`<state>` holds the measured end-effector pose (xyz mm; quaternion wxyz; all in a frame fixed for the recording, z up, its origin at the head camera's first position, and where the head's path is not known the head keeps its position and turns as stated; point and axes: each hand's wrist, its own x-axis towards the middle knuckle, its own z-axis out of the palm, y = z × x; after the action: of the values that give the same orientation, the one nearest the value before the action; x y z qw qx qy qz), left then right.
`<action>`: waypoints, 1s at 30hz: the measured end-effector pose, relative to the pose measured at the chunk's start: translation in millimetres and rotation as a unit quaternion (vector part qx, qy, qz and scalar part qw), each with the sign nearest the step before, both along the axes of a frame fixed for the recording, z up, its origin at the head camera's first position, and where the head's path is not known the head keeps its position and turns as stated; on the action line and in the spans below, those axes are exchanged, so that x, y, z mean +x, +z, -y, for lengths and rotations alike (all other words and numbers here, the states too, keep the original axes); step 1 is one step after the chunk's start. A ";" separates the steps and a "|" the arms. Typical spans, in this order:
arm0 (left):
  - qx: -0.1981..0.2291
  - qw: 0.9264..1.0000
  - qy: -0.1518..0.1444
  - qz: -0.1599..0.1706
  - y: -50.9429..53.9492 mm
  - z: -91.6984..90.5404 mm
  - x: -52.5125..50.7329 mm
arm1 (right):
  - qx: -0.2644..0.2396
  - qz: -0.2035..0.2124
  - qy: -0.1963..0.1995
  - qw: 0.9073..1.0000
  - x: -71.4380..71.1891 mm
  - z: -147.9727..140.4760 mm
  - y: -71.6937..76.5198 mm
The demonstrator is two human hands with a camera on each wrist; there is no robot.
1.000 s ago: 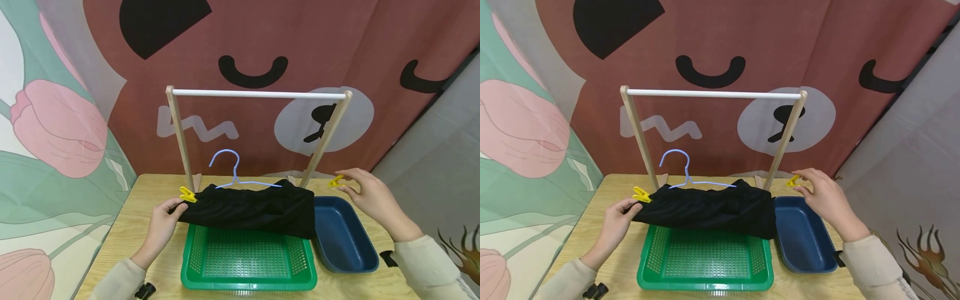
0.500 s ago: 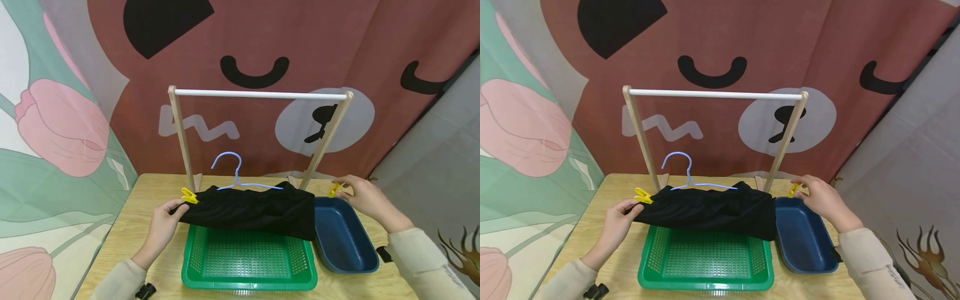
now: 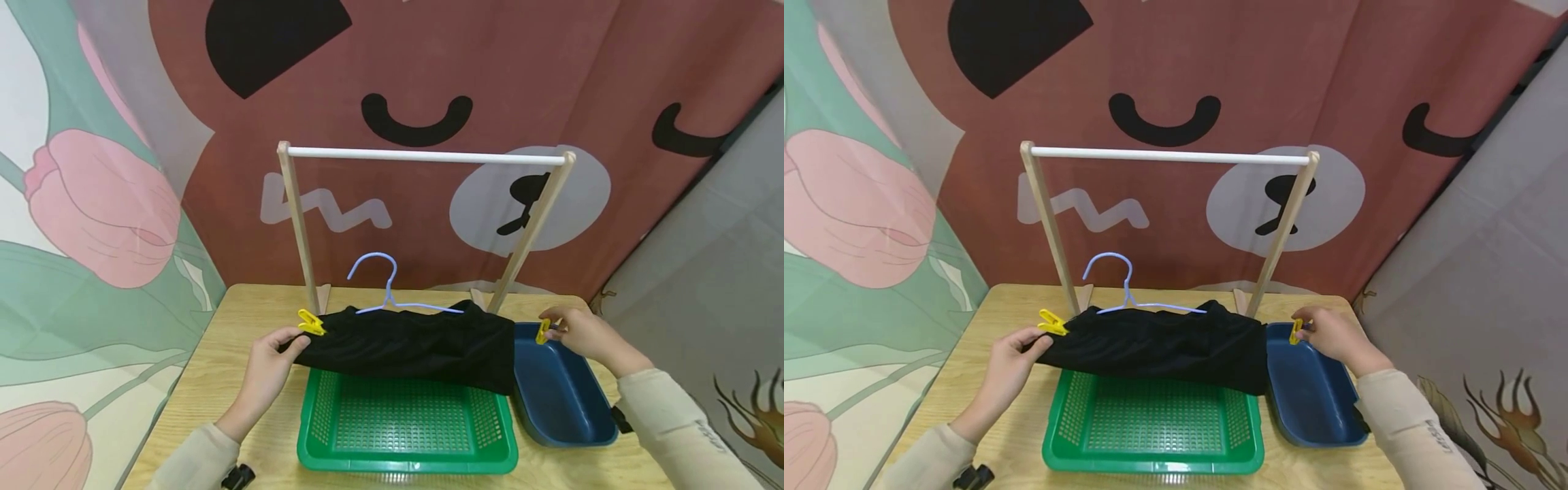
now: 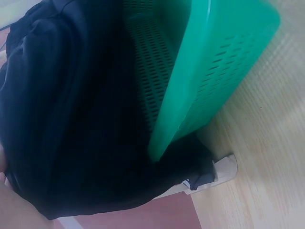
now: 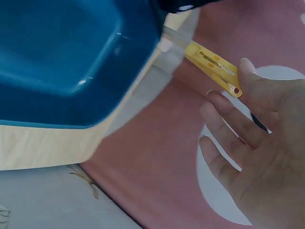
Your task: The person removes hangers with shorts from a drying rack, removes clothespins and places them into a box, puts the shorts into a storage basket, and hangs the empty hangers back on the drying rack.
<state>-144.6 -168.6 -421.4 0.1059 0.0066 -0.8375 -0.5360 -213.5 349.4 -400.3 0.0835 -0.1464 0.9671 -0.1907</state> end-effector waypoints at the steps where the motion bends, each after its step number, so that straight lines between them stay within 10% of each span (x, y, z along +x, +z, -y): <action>1: 0.000 1.000 0.000 0.000 0.0 -0.1 0.0 | -0.001 0.008 0.001 1.000 -0.2 -1.2 -3.5; 30: 0.019 1.000 0.000 0.004 -3.4 -1.8 1.2 | 0.073 0.110 -0.023 0.991 3.2 -23.2 -96.9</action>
<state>-143.3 -166.8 -424.8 0.1021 0.0104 -0.8277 -0.5517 -210.3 372.7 -497.3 0.1956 -0.0954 0.9664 -0.1369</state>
